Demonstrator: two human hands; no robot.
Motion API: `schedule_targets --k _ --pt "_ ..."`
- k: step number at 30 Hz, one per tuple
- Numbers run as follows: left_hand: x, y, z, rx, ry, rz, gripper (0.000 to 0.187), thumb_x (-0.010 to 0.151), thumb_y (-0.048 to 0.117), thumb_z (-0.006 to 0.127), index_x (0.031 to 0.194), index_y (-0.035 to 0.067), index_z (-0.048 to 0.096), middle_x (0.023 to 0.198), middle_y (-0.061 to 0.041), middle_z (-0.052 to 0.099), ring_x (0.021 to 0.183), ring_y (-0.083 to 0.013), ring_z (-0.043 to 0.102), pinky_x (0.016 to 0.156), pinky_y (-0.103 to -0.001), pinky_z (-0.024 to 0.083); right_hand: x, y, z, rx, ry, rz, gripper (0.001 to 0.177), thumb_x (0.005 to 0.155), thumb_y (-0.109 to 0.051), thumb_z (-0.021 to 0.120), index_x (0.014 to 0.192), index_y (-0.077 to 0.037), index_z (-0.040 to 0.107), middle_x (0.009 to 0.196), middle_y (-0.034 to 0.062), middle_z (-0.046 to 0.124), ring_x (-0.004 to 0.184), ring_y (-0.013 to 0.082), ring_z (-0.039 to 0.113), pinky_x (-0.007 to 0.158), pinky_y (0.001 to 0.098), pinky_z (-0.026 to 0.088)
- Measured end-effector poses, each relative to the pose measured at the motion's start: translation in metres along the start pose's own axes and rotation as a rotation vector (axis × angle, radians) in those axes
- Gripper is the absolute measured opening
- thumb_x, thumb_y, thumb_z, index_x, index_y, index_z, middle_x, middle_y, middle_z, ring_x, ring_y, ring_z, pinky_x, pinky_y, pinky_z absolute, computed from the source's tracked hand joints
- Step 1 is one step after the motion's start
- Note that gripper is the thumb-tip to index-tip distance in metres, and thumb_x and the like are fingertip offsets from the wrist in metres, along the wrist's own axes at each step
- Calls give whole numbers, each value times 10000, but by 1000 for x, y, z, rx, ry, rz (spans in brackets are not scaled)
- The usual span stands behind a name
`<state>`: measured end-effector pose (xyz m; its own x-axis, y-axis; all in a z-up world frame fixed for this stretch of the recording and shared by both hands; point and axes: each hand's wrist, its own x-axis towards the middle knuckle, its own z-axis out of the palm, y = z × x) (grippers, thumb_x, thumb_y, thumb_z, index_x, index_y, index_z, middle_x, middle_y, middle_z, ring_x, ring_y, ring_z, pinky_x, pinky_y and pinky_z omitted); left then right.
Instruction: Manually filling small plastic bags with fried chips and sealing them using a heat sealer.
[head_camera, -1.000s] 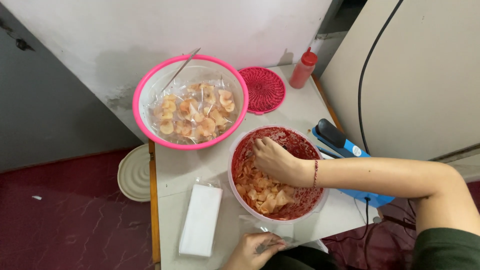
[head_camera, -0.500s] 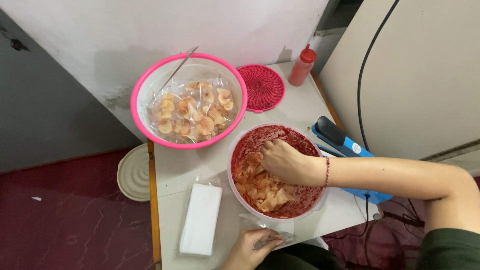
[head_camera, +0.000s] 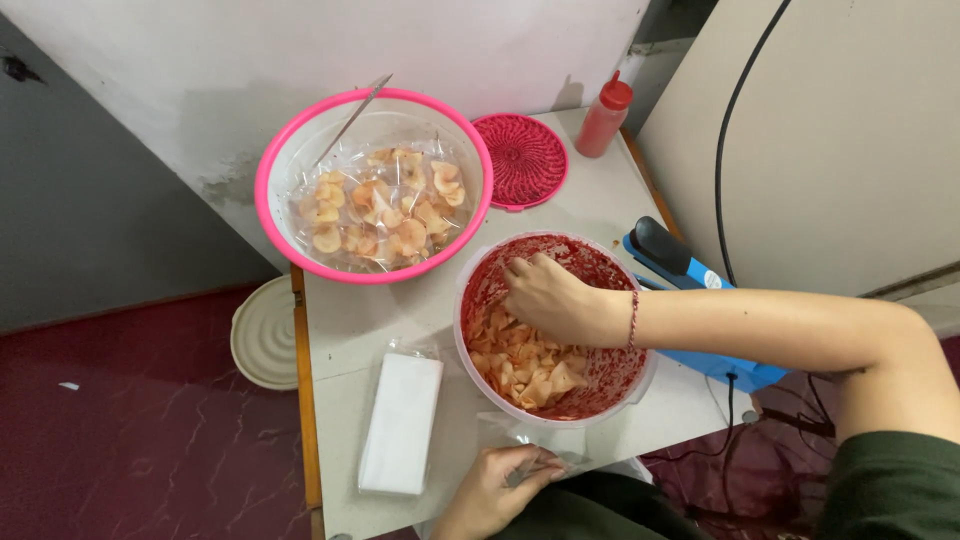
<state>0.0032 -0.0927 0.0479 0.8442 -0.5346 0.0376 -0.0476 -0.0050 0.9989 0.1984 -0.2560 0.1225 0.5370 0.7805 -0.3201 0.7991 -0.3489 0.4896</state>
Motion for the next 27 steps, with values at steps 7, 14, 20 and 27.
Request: schedule_targets --k 7,14,20,27 --pt "-8 6 -1 -134 -17 -69 139 961 170 729 1014 51 778 1029 -57 816 946 -116 769 878 -235 602 11 -3 2 13 -39 -11 99 947 -307 694 997 -254 760 948 8 702 875 197 602 646 332 490" --pt "-15 18 -2 -117 21 -98 136 957 147 718 1018 47 787 1037 -64 823 951 -125 785 884 -233 619 8 -2 8 64 -2 10 79 837 -161 756 851 -239 757 838 -30 705 826 195 612 530 317 486" --pt "-19 30 -3 -231 -6 -28 126 960 97 709 1016 -5 757 1067 -140 807 990 -192 796 938 -273 650 -5 5 6 101 68 20 135 876 -123 705 779 -212 737 801 -5 706 816 216 626 553 340 510" --pt "-30 52 -7 -206 52 109 42 923 82 766 935 43 758 951 -120 828 924 -200 824 934 -315 651 -28 18 1 256 112 102 106 850 -207 681 863 -149 770 978 39 703 898 260 631 657 407 543"
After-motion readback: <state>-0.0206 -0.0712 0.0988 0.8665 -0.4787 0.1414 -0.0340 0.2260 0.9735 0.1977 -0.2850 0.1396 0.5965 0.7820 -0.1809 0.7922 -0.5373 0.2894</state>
